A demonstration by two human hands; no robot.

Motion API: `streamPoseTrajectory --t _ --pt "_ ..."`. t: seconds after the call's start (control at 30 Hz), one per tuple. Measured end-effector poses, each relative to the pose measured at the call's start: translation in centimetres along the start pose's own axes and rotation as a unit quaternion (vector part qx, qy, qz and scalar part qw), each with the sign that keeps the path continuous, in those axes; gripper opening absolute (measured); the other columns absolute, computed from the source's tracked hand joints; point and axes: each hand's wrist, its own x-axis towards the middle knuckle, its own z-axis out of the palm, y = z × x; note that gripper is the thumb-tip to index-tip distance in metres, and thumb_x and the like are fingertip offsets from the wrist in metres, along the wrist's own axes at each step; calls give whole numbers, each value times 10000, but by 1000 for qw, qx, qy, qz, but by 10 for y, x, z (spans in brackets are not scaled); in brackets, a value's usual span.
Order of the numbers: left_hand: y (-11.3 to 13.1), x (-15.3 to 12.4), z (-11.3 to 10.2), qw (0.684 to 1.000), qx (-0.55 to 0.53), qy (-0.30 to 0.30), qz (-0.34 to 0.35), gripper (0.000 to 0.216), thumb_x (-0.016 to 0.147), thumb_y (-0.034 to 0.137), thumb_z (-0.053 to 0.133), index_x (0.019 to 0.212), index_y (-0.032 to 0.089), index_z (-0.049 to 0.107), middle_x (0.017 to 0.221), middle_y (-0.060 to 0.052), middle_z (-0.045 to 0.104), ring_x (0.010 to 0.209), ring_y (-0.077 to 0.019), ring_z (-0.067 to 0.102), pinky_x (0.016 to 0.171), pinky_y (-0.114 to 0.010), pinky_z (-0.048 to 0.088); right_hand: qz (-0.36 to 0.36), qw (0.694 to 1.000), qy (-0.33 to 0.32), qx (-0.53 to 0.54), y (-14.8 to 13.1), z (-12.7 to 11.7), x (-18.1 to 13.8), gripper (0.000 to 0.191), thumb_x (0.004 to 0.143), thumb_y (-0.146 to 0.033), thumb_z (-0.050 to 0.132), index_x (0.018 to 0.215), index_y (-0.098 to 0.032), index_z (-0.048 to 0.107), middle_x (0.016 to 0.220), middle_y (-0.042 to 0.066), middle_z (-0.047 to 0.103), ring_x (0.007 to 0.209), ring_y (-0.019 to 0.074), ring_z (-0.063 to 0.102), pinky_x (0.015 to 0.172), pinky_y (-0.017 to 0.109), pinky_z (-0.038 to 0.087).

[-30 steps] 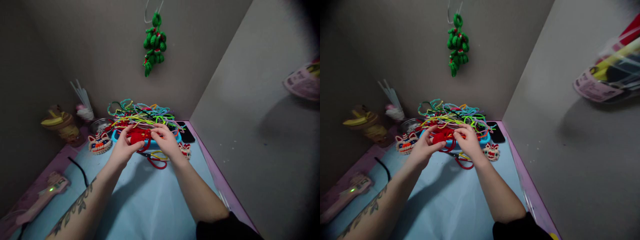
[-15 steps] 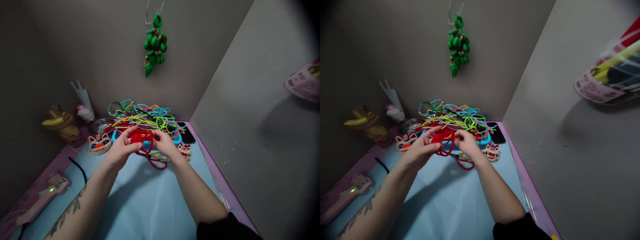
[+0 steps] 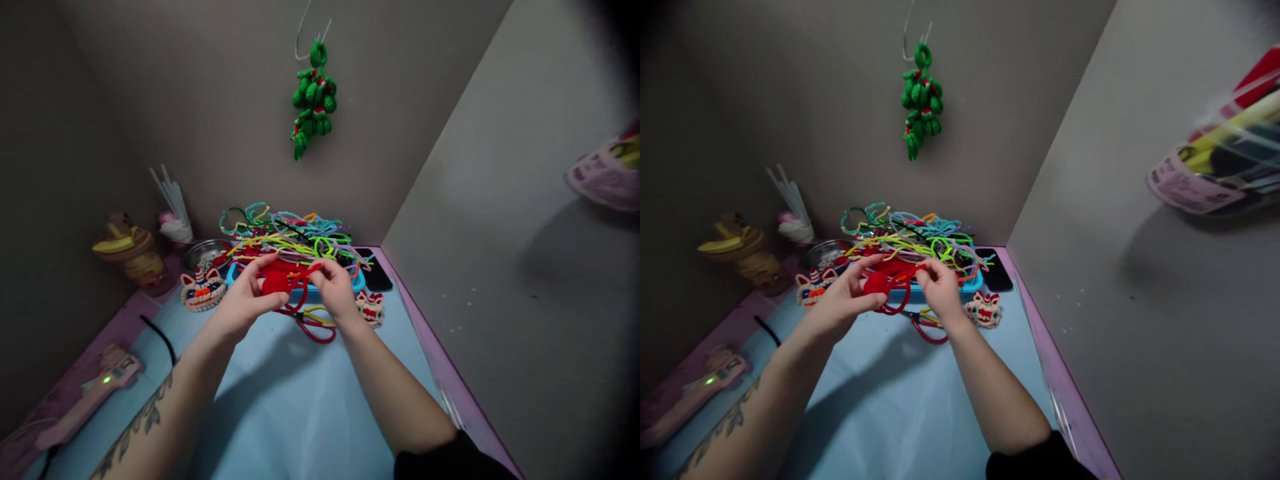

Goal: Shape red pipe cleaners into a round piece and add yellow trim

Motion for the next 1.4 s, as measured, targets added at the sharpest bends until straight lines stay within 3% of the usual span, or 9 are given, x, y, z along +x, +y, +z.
streamPoseTrajectory --t 0.17,0.3,0.4,0.47,0.67,0.83,1.03,1.23,1.4 --pt "-5 -1 4 998 29 -51 -25 827 583 168 821 1291 189 396 795 -7 686 651 -133 632 615 -241 490 -139 972 171 -78 0 -23 6 54 787 -215 519 806 -192 564 692 -25 544 619 112 516 598 235 434" --pt "-9 -1 5 995 53 -74 -41 806 608 177 800 1299 181 386 767 -2 665 653 -130 609 615 -243 471 -203 929 230 -210 4 -44 13 104 810 -189 525 885 -186 597 782 14 587 683 132 555 643 263 458" --pt "-9 0 4 993 71 -79 -45 826 619 185 791 1326 174 365 725 16 638 621 -118 581 590 -234 447 -265 875 238 -329 6 -59 18 112 827 -198 534 874 -187 635 811 43 616 791 167 582 737 308 475" --pt "-8 0 2 993 71 -77 -46 832 612 183 793 1326 166 365 719 22 627 619 -112 572 592 -230 443 -271 861 241 -357 5 -67 21 146 848 -204 521 880 -190 663 818 51 629 805 174 588 766 328 479" --pt "-7 4 -5 996 53 -55 -43 816 589 193 804 1295 165 397 759 14 644 658 -116 593 646 -237 461 -242 919 217 -222 -13 -68 18 193 863 -243 559 958 -260 725 870 37 616 790 144 595 746 313 497" --pt "-7 4 -6 997 36 -53 -48 793 574 181 811 1270 173 430 771 5 661 660 -125 615 658 -245 476 -182 980 65 -42 -35 -59 5 122 825 -347 645 870 -292 744 895 34 634 742 144 619 665 305 531" --pt "-5 3 -5 998 21 -55 -36 778 579 173 820 1256 167 438 686 38 633 578 -92 583 595 -214 462 -147 988 35 21 -43 -50 -1 106 786 -361 692 812 -263 725 789 17 649 623 127 600 595 291 517" --pt "-5 3 -5 997 4 -68 -40 754 586 166 823 1239 175 446 713 27 647 596 -92 593 604 -214 470 -182 983 21 -4 -39 -50 3 50 780 -304 702 806 -287 741 761 9 680 750 157 621 696 312 503" --pt "-4 2 -4 996 8 -75 -48 734 590 163 825 1229 181 464 756 9 659 603 -88 592 587 -203 467 -113 993 -20 35 -29 -48 4 97 764 -357 707 798 -275 747 737 15 687 709 159 615 654 305 499"
